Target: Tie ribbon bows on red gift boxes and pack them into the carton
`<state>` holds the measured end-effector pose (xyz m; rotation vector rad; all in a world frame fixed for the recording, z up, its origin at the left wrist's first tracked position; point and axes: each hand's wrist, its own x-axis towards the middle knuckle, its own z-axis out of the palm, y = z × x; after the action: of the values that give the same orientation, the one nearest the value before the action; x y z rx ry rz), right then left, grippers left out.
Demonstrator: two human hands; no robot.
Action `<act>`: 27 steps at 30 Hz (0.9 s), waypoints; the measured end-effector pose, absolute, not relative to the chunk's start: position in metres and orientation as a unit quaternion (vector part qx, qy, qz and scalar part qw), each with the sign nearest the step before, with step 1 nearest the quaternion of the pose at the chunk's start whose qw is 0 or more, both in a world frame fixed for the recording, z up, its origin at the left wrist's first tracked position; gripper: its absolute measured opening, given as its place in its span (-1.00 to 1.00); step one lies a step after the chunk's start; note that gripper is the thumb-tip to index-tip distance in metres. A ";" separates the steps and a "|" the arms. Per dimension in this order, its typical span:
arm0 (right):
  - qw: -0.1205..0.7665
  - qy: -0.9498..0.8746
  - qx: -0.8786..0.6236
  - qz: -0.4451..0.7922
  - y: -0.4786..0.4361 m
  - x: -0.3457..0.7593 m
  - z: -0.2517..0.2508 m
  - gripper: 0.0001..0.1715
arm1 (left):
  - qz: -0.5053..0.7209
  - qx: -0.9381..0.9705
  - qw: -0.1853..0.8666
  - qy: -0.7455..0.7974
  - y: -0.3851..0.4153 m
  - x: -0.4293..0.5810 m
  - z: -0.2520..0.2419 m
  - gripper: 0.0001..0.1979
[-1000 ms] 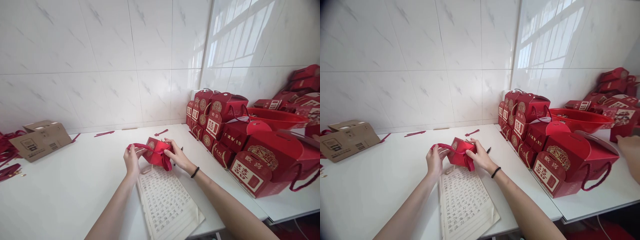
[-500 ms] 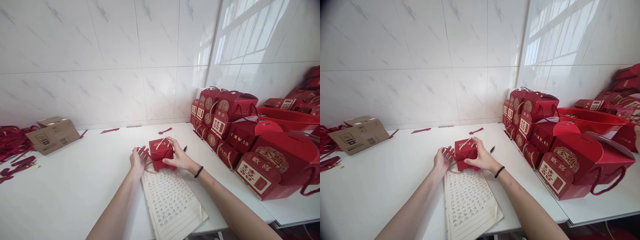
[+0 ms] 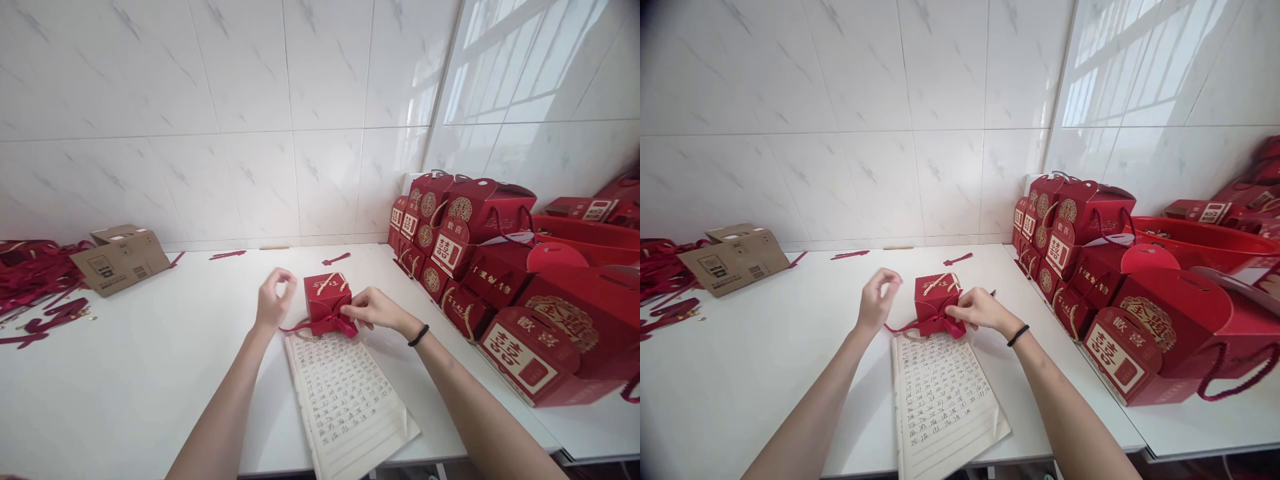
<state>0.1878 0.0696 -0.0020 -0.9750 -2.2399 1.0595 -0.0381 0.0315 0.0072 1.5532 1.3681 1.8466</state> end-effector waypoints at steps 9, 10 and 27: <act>0.175 -0.870 -0.318 0.334 0.065 0.176 -0.004 -0.79 | 0.484 0.760 0.132 0.413 0.024 -0.018 -0.013 -0.45; 0.183 -0.872 -0.314 0.328 0.064 0.175 -0.005 -0.78 | 0.481 0.766 0.107 0.413 0.026 -0.018 -0.016 -0.48; 0.289 -0.685 -0.325 0.584 0.064 0.163 -0.013 -0.58 | 0.658 0.543 0.198 0.483 0.034 -0.023 -0.016 -0.79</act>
<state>0.1635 0.0638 -0.0134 -0.8686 -1.8284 1.5602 -0.0232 0.0344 -0.0162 1.5208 1.3516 1.8406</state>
